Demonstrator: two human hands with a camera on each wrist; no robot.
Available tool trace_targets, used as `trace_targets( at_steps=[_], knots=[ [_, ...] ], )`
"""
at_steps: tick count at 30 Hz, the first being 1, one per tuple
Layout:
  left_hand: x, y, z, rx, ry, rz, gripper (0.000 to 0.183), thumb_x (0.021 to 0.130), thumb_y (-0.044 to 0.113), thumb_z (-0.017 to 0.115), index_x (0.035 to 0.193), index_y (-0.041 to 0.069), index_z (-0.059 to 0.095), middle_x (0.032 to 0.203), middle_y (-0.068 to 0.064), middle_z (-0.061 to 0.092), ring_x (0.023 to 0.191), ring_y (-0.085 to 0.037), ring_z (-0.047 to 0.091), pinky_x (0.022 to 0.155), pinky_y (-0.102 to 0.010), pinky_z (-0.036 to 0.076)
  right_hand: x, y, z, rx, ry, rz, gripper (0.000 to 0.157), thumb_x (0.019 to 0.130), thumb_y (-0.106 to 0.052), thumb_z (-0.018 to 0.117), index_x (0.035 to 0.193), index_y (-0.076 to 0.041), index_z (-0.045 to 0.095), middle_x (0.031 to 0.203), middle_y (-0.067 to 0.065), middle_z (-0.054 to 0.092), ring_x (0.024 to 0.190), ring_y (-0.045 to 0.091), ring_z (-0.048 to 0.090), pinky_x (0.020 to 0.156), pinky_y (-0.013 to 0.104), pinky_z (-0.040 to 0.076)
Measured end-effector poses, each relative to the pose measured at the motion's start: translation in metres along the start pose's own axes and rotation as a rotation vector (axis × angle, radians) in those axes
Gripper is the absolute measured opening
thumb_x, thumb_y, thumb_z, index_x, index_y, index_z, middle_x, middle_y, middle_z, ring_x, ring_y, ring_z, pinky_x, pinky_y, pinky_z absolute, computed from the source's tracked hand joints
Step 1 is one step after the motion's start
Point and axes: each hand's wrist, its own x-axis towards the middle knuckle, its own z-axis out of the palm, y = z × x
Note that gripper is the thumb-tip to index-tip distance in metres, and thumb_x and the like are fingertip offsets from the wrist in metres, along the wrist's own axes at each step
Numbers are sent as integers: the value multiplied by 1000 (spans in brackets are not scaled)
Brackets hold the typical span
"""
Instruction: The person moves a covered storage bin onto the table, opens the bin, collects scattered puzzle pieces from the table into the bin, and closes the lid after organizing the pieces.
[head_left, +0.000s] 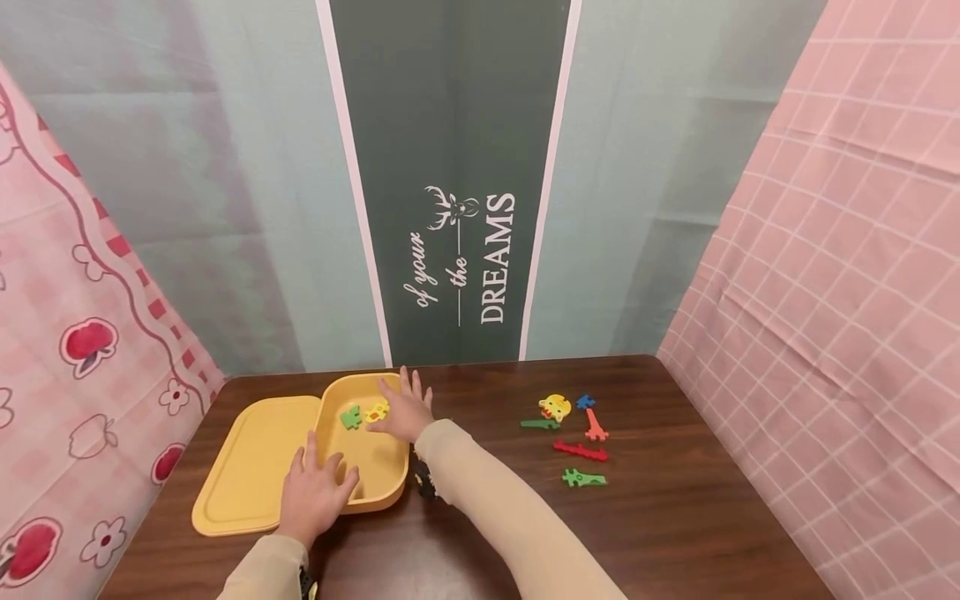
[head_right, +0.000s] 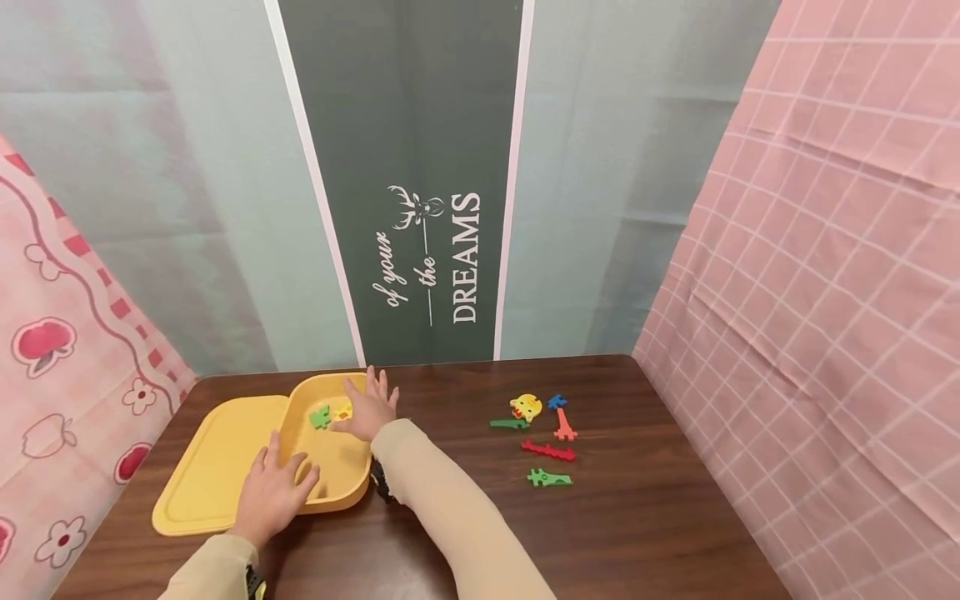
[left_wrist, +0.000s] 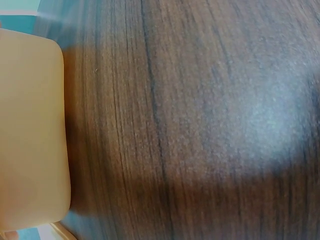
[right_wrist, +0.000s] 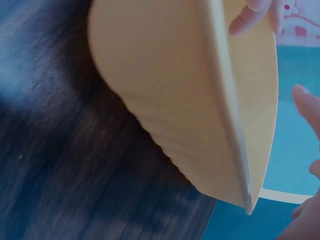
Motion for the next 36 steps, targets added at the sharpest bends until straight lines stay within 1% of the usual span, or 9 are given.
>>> trace_targets(
  at_steps=[3, 6, 10, 15, 19, 23, 26, 30, 36],
  knots=[
    [0, 0, 0, -4, -12, -5, 49, 91, 41, 50, 111, -1, 64, 143, -38, 16, 120, -60, 27, 87, -67, 33, -4, 4, 0, 14, 11, -44, 88, 75, -52, 71, 148, -27, 28, 155, 12, 5, 141, 33, 0, 106, 60, 8],
    [0, 0, -1, -9, -18, -8, 49, 92, 41, 49, 112, -1, 64, 143, -38, 15, 120, -59, 27, 87, -67, 33, -9, 11, -1, -17, 17, -78, 91, 75, -56, 68, 149, -24, 26, 155, 12, 5, 141, 32, 1, 106, 60, 9],
    [1, 1, -1, -25, -25, -15, 51, 93, 42, 47, 114, -2, 62, 144, -37, 13, 121, -59, 26, 90, -67, 31, -14, 22, -7, -70, 3, -108, 95, 75, -61, 65, 150, -21, 22, 156, 12, 5, 141, 31, 1, 106, 60, 9],
    [2, 1, -2, -37, -24, -19, 52, 93, 43, 46, 115, -2, 62, 145, -37, 12, 121, -58, 26, 91, -67, 30, -22, 38, -19, -86, -17, -137, 97, 76, -66, 59, 150, -19, 18, 155, 13, 3, 141, 33, 0, 106, 61, 8],
    [0, 1, -3, -44, -26, -19, 52, 92, 42, 47, 115, -3, 62, 145, -37, 11, 121, -58, 26, 90, -67, 31, -32, 49, -24, -110, -31, -143, 95, 78, -68, 55, 150, -19, 18, 156, 13, 1, 141, 32, -2, 106, 61, 7],
    [-3, 1, -3, -45, -42, -25, 53, 93, 43, 46, 116, -3, 61, 145, -37, 10, 122, -57, 25, 91, -66, 30, -40, 60, -25, -122, -37, -162, 92, 79, -65, 56, 150, -19, 19, 156, 13, 1, 141, 30, -4, 105, 62, 7],
    [-4, 0, -2, -50, -50, -32, 55, 93, 44, 44, 117, -3, 60, 145, -36, 9, 123, -57, 24, 92, -66, 29, -43, 68, -24, -126, -17, -178, 90, 80, -63, 57, 150, -19, 21, 156, 13, 2, 141, 30, -4, 105, 62, 7],
    [-4, -1, 0, -51, -40, -31, 54, 93, 43, 46, 117, -3, 61, 146, -37, 9, 122, -57, 25, 92, -66, 30, -47, 78, -25, -125, 1, -168, 90, 80, -64, 56, 149, -17, 23, 155, 15, 2, 141, 32, -5, 105, 62, 7],
    [-2, -1, 0, -50, -3, -2, 51, 92, 41, 49, 113, -4, 62, 144, -38, 12, 120, -58, 28, 89, -66, 33, -52, 91, -32, -144, 12, -115, 92, 79, -66, 55, 150, -17, 22, 155, 16, 0, 140, 35, -4, 105, 62, 6]
  ],
)
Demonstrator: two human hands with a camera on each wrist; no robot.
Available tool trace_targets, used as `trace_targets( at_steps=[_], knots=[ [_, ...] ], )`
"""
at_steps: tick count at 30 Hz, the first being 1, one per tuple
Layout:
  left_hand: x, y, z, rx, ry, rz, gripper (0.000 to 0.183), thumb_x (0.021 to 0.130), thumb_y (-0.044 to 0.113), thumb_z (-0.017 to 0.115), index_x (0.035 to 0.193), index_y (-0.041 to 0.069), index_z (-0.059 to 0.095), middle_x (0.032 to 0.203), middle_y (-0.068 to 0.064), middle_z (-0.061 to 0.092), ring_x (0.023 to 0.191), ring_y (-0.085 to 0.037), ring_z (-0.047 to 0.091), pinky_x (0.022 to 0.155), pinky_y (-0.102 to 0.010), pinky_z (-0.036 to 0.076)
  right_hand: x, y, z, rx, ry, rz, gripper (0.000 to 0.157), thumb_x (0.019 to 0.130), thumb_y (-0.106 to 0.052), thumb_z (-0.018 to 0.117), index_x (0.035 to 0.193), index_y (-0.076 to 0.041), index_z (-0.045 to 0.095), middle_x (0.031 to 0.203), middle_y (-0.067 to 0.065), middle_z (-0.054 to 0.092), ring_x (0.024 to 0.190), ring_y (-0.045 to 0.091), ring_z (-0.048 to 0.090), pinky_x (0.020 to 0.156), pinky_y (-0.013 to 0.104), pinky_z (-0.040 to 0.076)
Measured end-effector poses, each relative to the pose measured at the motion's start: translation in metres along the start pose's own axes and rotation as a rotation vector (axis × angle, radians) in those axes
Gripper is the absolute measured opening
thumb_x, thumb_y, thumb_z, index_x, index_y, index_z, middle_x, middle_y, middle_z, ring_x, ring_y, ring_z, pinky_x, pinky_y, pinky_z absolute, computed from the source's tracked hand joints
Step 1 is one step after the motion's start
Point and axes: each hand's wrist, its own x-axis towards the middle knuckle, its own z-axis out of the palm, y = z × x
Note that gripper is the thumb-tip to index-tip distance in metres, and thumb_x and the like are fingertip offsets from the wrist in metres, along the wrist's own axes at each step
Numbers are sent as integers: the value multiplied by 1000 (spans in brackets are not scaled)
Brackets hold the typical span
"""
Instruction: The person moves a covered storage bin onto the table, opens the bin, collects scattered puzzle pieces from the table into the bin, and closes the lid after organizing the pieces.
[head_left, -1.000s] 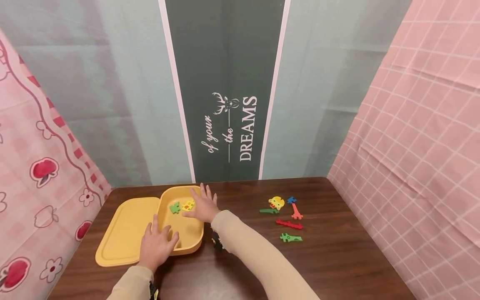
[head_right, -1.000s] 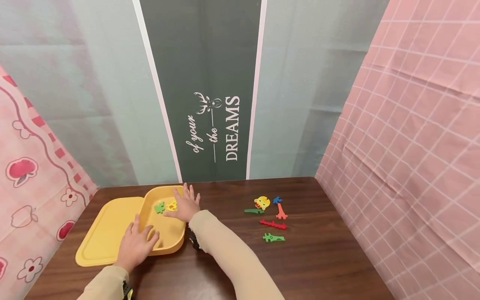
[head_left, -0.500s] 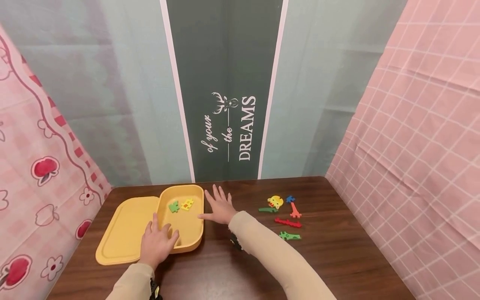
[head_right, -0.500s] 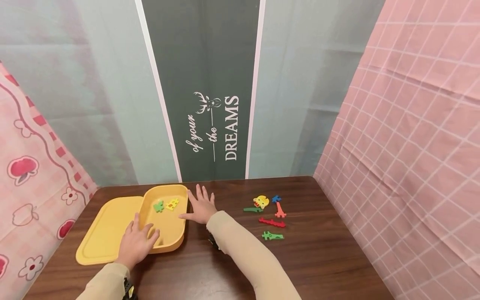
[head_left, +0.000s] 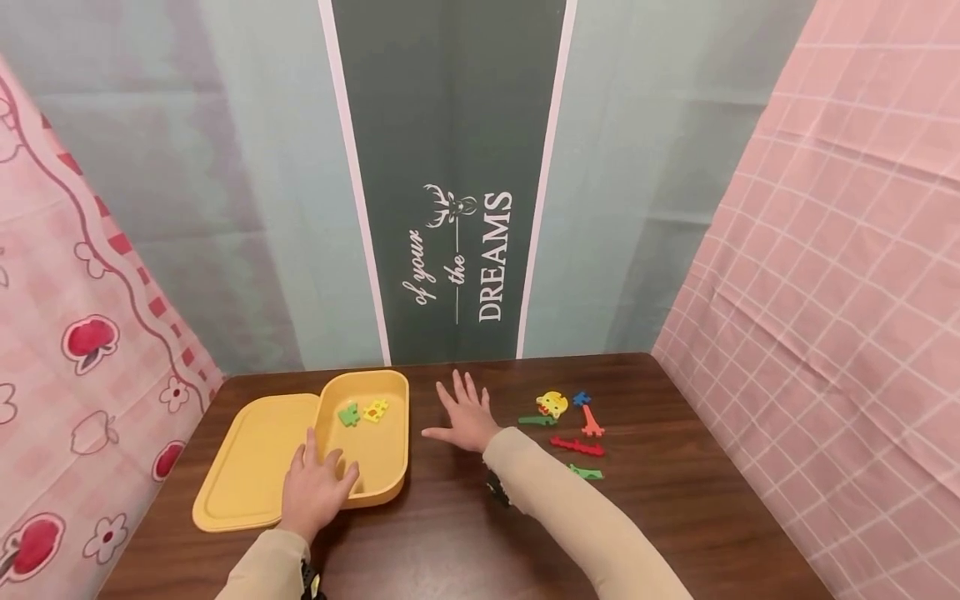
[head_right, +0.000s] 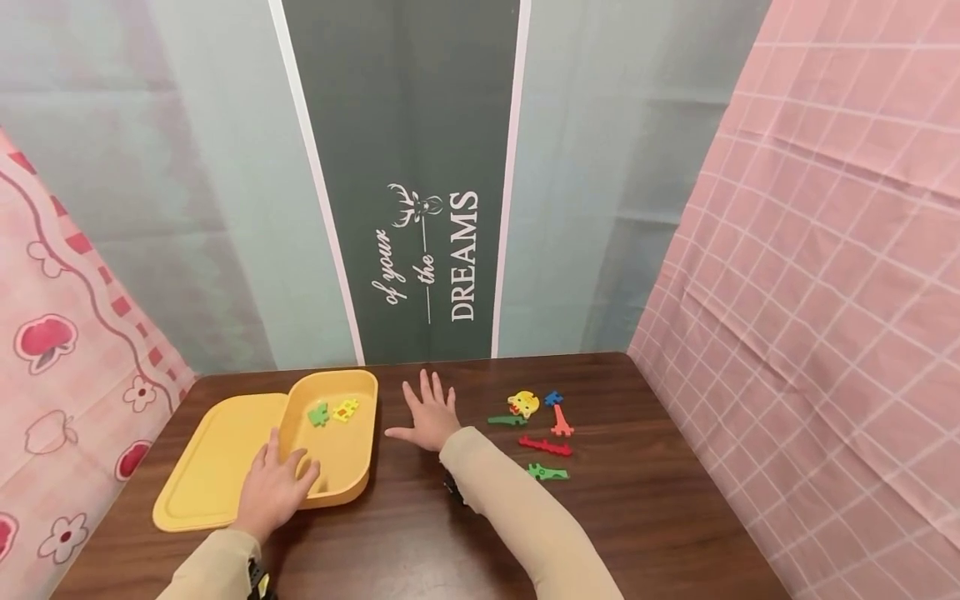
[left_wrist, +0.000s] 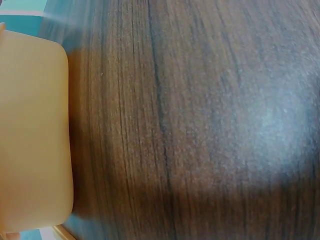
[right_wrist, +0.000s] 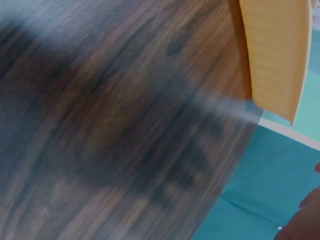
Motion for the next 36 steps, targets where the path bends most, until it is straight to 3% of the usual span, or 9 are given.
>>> trace_targets(
  at_steps=[5, 19, 36],
  knots=[
    [2, 1, -1, -12, 24, 7, 51, 92, 40, 49, 113, -4, 62, 145, -37, 13, 120, -56, 28, 90, -66, 32, -5, 9, -3, 17, 6, 16, 93, 78, -67, 55, 149, -16, 23, 155, 17, 0, 140, 36, -5, 105, 62, 4],
    [1, 0, -2, -6, -13, -20, 52, 92, 41, 48, 116, -3, 61, 145, -37, 10, 122, -56, 26, 91, -65, 31, -19, 38, -2, 48, 16, 54, 89, 80, -57, 61, 149, -14, 25, 155, 17, -2, 139, 38, -6, 103, 64, 2],
    [0, 2, -2, -10, -21, -28, 52, 92, 41, 48, 117, -3, 61, 146, -36, 11, 122, -56, 26, 92, -64, 31, -30, 64, -5, 14, 29, 49, 86, 80, -60, 60, 147, -14, 30, 155, 16, 4, 139, 40, -2, 102, 67, 5]
  ],
)
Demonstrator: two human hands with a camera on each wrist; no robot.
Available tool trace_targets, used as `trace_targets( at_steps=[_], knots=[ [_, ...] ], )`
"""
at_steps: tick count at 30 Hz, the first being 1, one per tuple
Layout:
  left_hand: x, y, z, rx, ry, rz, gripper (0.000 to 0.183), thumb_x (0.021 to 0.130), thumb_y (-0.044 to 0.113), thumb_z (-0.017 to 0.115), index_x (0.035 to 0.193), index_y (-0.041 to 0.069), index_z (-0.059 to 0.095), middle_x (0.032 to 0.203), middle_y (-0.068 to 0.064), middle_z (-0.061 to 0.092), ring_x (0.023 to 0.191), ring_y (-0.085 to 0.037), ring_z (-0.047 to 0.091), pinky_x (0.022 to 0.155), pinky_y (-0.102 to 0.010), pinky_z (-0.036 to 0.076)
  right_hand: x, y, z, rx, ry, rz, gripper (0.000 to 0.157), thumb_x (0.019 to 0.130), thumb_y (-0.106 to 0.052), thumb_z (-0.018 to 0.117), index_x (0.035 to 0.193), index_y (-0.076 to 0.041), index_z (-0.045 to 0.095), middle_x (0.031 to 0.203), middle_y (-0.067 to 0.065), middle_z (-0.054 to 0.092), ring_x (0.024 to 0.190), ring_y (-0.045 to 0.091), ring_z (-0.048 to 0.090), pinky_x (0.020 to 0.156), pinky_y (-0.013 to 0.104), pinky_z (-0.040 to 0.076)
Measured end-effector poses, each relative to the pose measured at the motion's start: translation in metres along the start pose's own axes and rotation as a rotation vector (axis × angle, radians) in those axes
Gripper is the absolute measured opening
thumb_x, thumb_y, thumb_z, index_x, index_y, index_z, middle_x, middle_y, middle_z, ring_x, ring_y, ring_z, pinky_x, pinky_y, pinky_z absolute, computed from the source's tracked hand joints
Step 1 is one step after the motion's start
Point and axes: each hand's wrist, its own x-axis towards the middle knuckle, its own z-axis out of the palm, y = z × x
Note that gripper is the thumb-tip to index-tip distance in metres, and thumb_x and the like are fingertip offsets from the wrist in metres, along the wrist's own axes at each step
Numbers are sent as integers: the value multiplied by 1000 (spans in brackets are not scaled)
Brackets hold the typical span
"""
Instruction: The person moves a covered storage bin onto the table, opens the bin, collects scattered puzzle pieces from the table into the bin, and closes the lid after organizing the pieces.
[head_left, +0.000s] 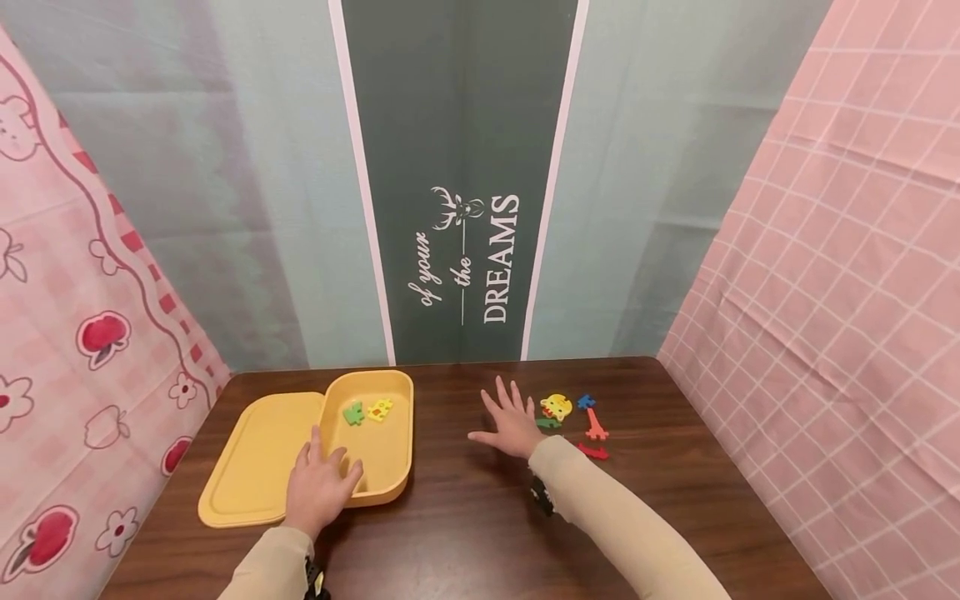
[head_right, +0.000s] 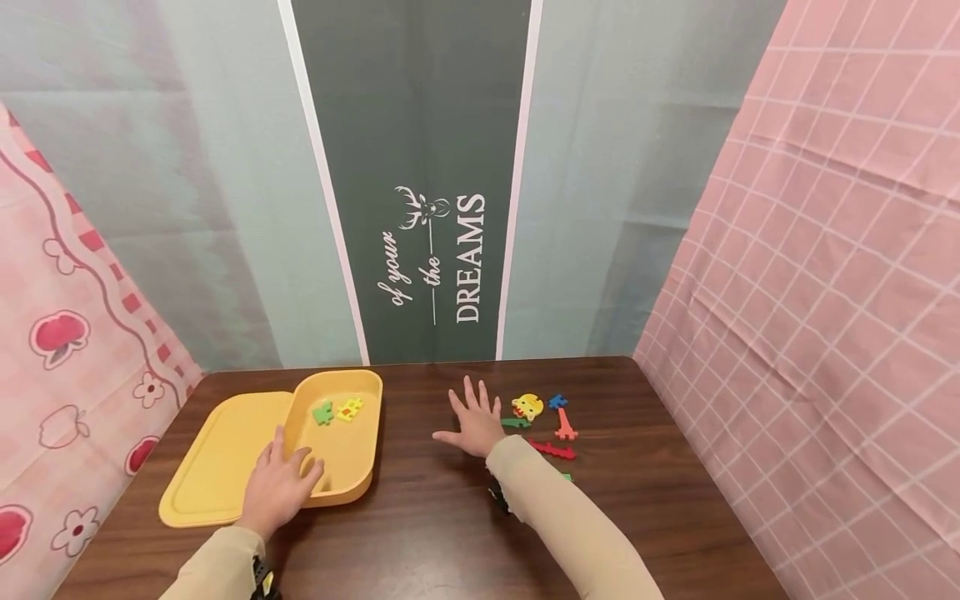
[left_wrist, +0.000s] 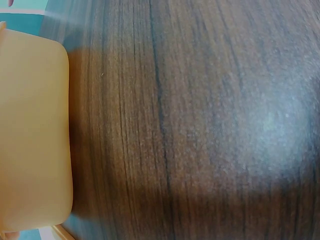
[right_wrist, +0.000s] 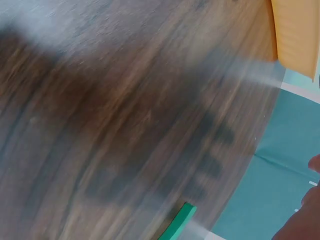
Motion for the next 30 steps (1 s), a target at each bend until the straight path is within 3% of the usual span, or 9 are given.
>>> trace_targets(
  at_steps=[17, 30],
  knots=[
    [0, -2, 3, -10, 32, 20, 54, 92, 43, 47, 115, -3, 61, 145, -37, 12, 121, -55, 27, 91, -64, 33, -20, 26, -15, 1, 11, 47, 86, 79, -57, 62, 146, -13, 31, 155, 16, 3, 139, 42, -1, 99, 70, 8],
    [1, -3, 2, -20, 33, 28, 52, 92, 41, 48, 114, -4, 61, 145, -37, 12, 121, -56, 27, 90, -65, 32, -31, 30, -26, -3, 8, 77, 86, 80, -56, 62, 147, -12, 30, 155, 17, 2, 139, 42, -1, 101, 68, 6]
  ],
)
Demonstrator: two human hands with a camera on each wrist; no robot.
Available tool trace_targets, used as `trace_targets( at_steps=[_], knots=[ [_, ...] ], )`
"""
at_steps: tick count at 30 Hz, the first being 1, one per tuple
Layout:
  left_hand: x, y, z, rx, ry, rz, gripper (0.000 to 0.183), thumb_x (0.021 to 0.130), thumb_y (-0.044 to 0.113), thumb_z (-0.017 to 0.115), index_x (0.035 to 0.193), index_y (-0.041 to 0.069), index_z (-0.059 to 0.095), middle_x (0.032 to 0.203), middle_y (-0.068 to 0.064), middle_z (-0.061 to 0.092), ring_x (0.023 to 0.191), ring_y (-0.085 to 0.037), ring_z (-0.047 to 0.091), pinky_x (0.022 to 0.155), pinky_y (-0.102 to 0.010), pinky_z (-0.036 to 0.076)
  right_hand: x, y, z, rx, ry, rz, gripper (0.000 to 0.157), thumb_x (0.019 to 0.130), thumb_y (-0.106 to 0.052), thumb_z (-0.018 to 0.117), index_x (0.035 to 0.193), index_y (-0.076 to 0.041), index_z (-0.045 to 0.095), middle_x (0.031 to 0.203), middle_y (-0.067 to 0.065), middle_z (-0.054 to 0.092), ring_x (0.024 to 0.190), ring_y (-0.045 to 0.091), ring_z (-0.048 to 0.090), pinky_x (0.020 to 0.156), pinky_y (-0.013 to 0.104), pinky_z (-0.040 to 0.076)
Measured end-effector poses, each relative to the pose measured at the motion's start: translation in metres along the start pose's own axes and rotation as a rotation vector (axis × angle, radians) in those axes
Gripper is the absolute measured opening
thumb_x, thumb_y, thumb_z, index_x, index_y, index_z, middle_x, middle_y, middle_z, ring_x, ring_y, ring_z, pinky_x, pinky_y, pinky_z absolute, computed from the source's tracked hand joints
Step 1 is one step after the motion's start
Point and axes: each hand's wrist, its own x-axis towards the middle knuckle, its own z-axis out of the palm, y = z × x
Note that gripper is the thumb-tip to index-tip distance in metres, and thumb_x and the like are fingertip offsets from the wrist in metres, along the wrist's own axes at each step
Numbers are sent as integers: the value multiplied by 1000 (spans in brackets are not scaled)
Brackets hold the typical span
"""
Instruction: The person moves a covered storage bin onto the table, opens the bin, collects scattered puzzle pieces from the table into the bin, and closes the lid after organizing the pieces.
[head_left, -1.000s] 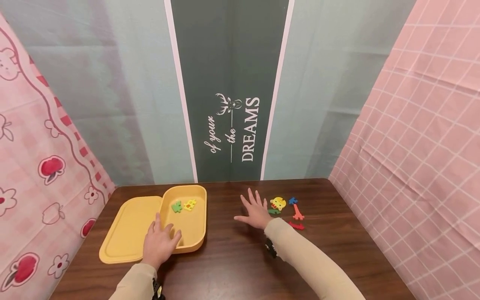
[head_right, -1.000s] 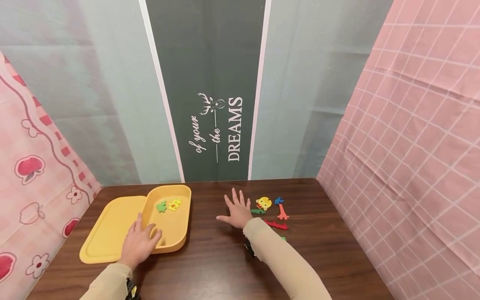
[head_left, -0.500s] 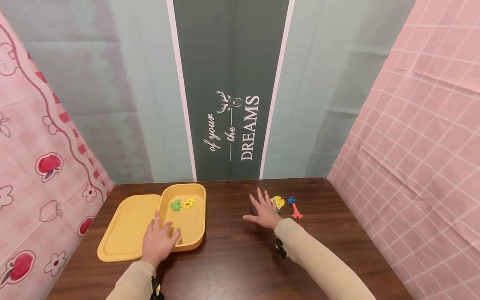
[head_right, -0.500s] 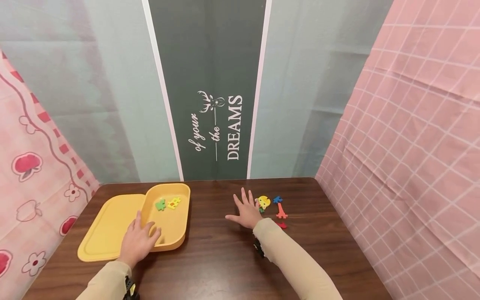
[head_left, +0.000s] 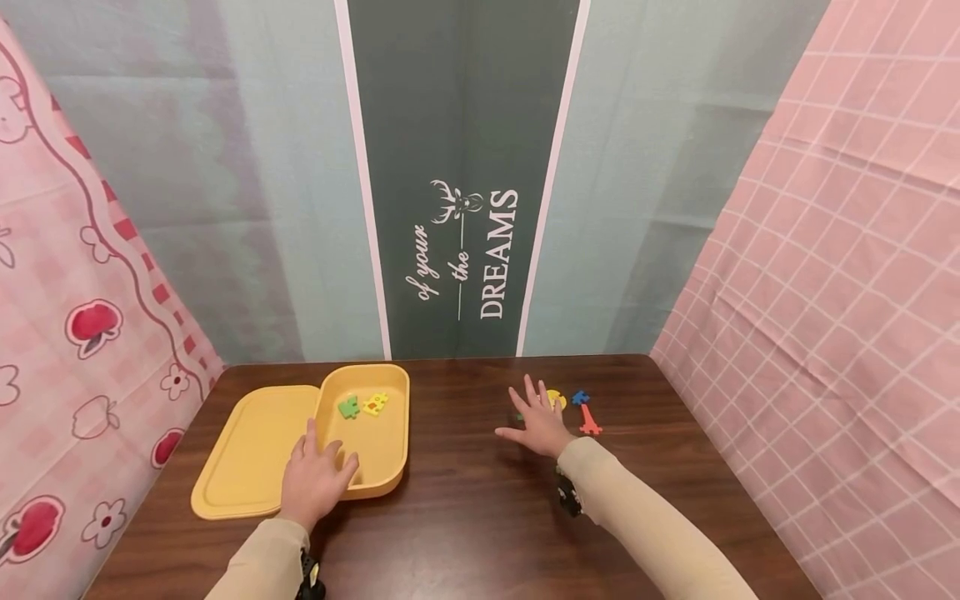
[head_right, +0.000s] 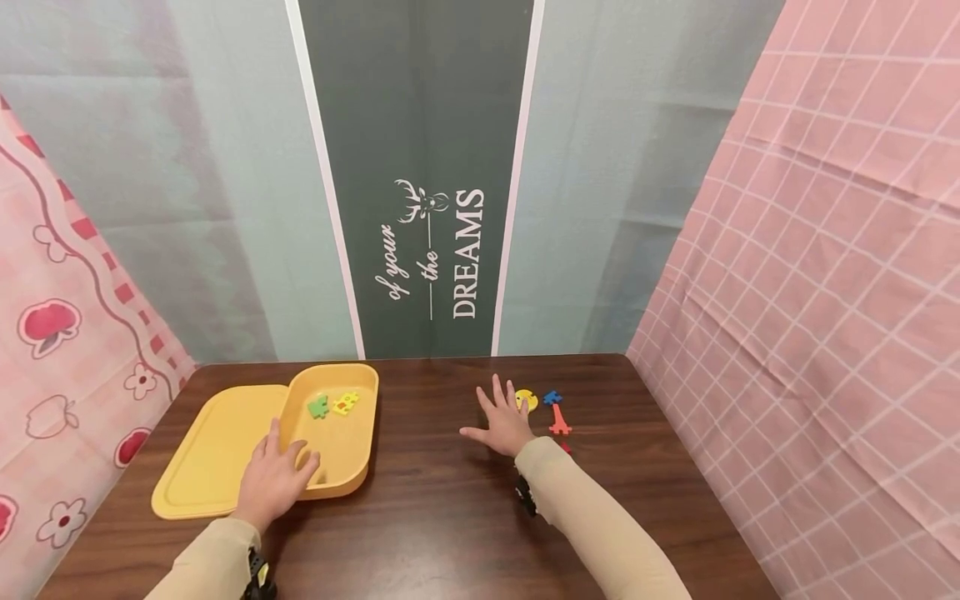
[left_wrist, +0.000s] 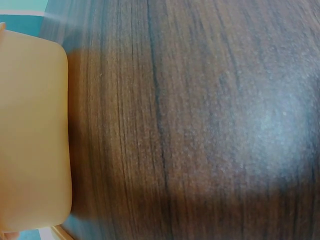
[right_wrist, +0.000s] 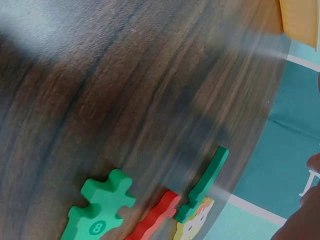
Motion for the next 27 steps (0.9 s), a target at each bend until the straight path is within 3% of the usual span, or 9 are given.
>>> trace_targets(
  at_steps=[27],
  knots=[
    [0, 1, 0, -14, -27, -28, 52, 92, 41, 48, 117, -4, 60, 147, -35, 8, 122, -54, 27, 96, -63, 28, -14, 30, 6, 30, -35, 65, 81, 82, -52, 62, 145, -10, 33, 154, 20, 5, 137, 46, 5, 98, 71, 5]
  ],
)
